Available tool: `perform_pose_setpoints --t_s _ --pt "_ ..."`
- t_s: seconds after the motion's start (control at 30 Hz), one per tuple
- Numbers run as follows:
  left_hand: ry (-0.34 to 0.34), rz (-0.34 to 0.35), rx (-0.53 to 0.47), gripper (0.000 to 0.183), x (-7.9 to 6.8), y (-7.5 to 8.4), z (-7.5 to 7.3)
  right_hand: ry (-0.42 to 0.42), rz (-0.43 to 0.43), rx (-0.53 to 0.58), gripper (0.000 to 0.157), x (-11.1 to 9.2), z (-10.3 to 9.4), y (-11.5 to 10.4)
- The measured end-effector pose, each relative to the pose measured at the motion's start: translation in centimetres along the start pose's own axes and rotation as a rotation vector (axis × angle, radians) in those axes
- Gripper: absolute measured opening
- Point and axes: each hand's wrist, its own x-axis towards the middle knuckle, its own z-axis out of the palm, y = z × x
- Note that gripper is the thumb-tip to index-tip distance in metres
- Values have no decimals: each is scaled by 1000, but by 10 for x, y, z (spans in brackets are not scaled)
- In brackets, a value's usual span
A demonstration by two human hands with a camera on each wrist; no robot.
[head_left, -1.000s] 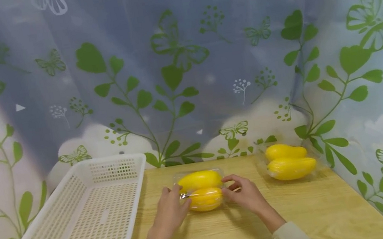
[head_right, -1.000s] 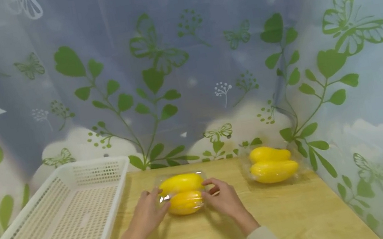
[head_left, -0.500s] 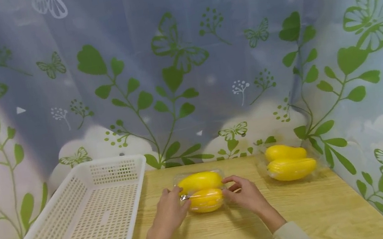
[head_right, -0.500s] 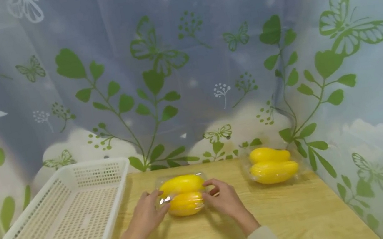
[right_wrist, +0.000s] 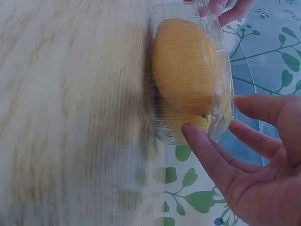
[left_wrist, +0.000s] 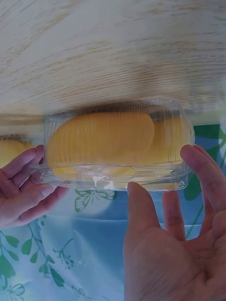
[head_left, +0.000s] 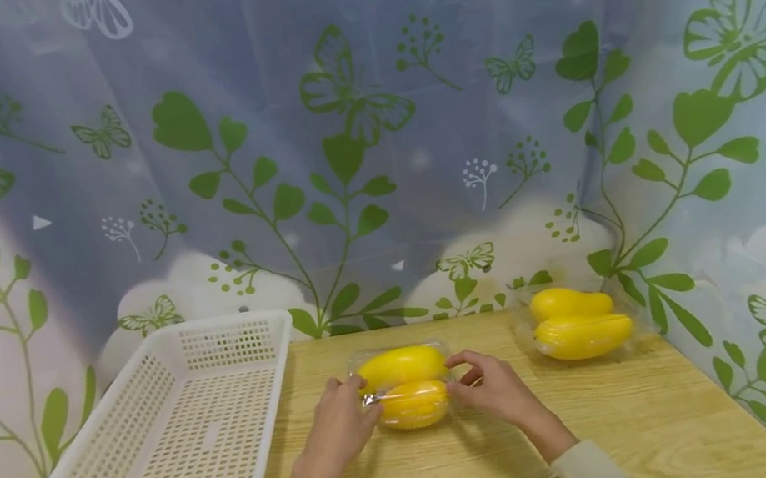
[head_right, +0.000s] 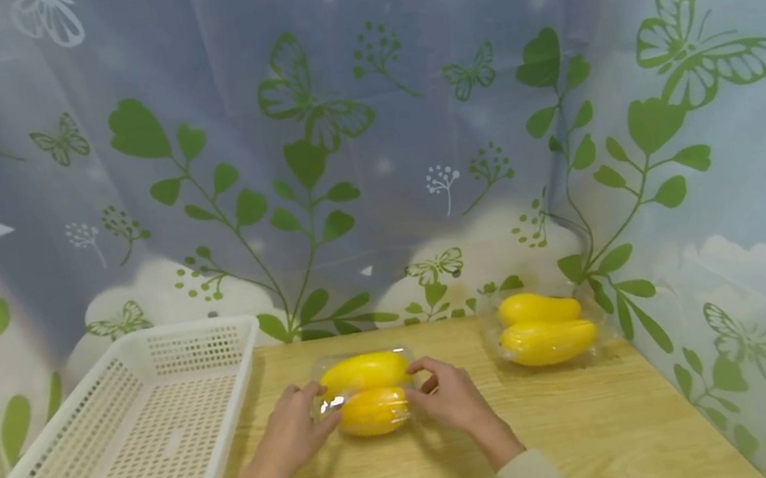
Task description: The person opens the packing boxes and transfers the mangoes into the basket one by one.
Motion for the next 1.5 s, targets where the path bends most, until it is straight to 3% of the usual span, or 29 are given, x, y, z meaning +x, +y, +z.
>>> perform_pose_setpoints --t_s 0.97,1.2,1.33,1.5 --pt "-48 75 62 43 -3 3 -11 -147 -13 -66 38 -3 -16 -7" --pt "-97 -3 14 73 -5 6 -15 -123 -41 -165 39 -5 -16 -16" --pt "-126 -35 17 90 -4 5 -11 -106 -120 -212 44 -6 -9 -21" --pt "-135 -16 3 99 -4 1 -6 -140 -222 -272 51 -8 4 -22"
